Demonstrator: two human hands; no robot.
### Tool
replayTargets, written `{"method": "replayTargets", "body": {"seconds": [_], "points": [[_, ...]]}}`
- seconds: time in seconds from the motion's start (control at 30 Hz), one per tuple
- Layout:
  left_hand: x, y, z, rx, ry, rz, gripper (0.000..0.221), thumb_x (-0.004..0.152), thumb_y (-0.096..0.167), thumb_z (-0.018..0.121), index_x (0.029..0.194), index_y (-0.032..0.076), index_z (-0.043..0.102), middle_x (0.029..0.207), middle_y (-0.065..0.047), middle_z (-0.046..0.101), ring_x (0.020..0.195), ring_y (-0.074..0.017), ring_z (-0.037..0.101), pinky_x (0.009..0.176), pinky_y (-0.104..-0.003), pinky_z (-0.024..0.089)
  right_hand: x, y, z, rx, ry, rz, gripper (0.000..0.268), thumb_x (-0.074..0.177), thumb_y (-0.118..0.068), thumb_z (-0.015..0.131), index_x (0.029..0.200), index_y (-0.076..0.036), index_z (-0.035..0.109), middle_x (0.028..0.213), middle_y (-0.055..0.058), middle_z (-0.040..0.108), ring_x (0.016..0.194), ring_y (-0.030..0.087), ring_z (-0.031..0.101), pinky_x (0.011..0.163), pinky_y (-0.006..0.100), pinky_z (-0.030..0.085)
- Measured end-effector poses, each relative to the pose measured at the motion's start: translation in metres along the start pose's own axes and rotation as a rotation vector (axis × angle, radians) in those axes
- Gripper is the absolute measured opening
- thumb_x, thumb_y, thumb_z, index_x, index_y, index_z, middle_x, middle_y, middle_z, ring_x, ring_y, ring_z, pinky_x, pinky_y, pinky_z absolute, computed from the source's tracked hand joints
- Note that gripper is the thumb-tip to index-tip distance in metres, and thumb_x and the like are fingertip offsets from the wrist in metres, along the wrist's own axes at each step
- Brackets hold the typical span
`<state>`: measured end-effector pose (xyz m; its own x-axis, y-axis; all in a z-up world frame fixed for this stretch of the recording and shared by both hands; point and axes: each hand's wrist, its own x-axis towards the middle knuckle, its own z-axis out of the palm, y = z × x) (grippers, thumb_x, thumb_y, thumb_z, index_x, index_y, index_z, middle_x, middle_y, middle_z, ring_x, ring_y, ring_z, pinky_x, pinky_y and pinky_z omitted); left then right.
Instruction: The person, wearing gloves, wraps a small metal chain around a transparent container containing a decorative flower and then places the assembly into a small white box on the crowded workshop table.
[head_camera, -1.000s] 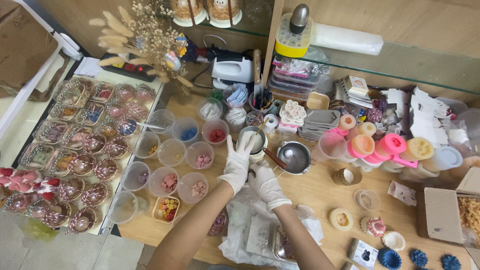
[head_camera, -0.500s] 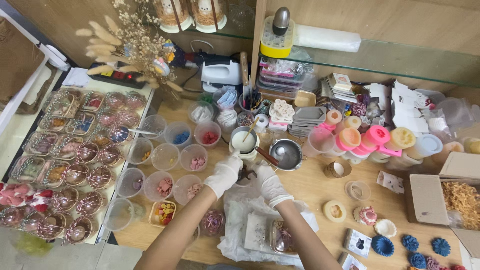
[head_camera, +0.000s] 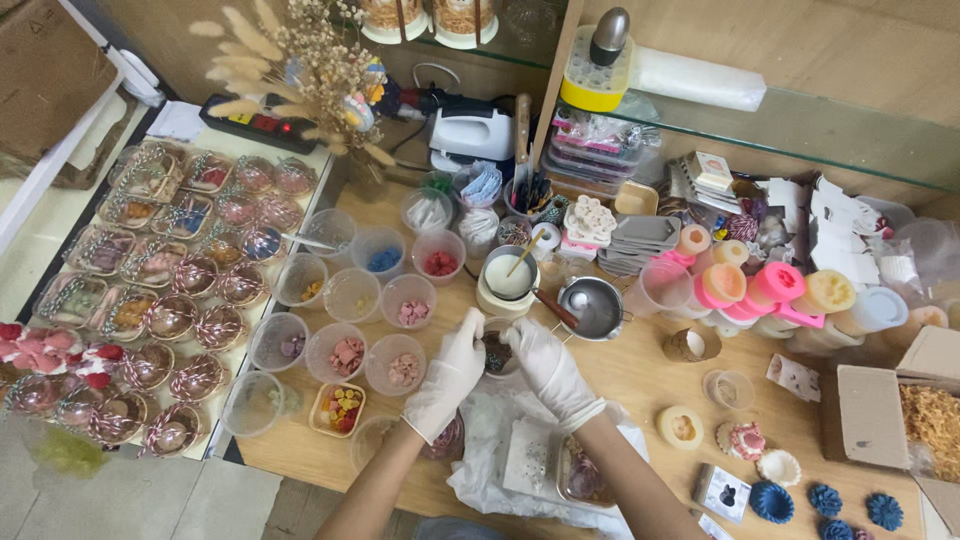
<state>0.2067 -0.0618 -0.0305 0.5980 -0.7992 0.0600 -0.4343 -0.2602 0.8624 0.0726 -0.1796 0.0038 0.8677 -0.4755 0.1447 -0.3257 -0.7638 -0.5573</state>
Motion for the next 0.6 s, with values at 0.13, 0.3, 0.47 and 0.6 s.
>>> {"method": "replayTargets", "body": {"seconds": [0.13, 0.3, 0.47, 0.6], "points": [[0.001, 0.005, -0.002, -0.048, 0.098, -0.194, 0.021, 0.091, 0.001, 0.063, 0.103, 0.007, 0.047, 0.083, -0.023, 0.067, 0.086, -0.0459, 0.067, 0.068, -0.051, 0.051, 0.004, 0.004, 0.015, 0.152, -0.178, -0.117, 0.028, 0.091, -0.010, 0.057, 0.118, -0.004, 0.064, 0.119, 0.019, 0.067, 0.107, 0.036, 0.065, 0.089, 0.042, 0.053], [-0.006, 0.020, 0.004, -0.148, 0.253, 0.133, 0.018, 0.093, -0.001, 0.058, 0.105, 0.005, 0.046, 0.098, -0.023, 0.072, 0.098, -0.0450, 0.069, 0.071, -0.050, 0.055, 0.018, 0.020, 0.057, 0.080, -0.180, -0.243, 0.034, 0.085, -0.012, 0.063, 0.116, 0.002, 0.065, 0.111, 0.027, 0.068, 0.107, 0.040, 0.064, 0.092, 0.045, 0.052], [-0.022, 0.042, 0.000, -0.097, 0.239, 0.148, 0.022, 0.097, -0.003, 0.052, 0.118, 0.002, 0.052, 0.110, -0.025, 0.072, 0.098, -0.0454, 0.067, 0.071, -0.050, 0.055, 0.037, 0.032, 0.080, -0.224, -0.460, -0.228, 0.037, 0.089, -0.015, 0.064, 0.122, 0.003, 0.061, 0.105, 0.028, 0.068, 0.103, 0.042, 0.064, 0.089, 0.050, 0.049], [-0.026, 0.029, 0.007, -0.102, 0.231, 0.055, 0.026, 0.096, -0.001, 0.052, 0.121, 0.002, 0.055, 0.101, -0.024, 0.072, 0.092, -0.0438, 0.069, 0.067, -0.050, 0.053, 0.036, 0.032, 0.085, -0.206, -0.492, -0.134, 0.028, 0.086, -0.014, 0.063, 0.111, -0.003, 0.067, 0.106, 0.024, 0.070, 0.102, 0.040, 0.066, 0.087, 0.049, 0.051]]}}
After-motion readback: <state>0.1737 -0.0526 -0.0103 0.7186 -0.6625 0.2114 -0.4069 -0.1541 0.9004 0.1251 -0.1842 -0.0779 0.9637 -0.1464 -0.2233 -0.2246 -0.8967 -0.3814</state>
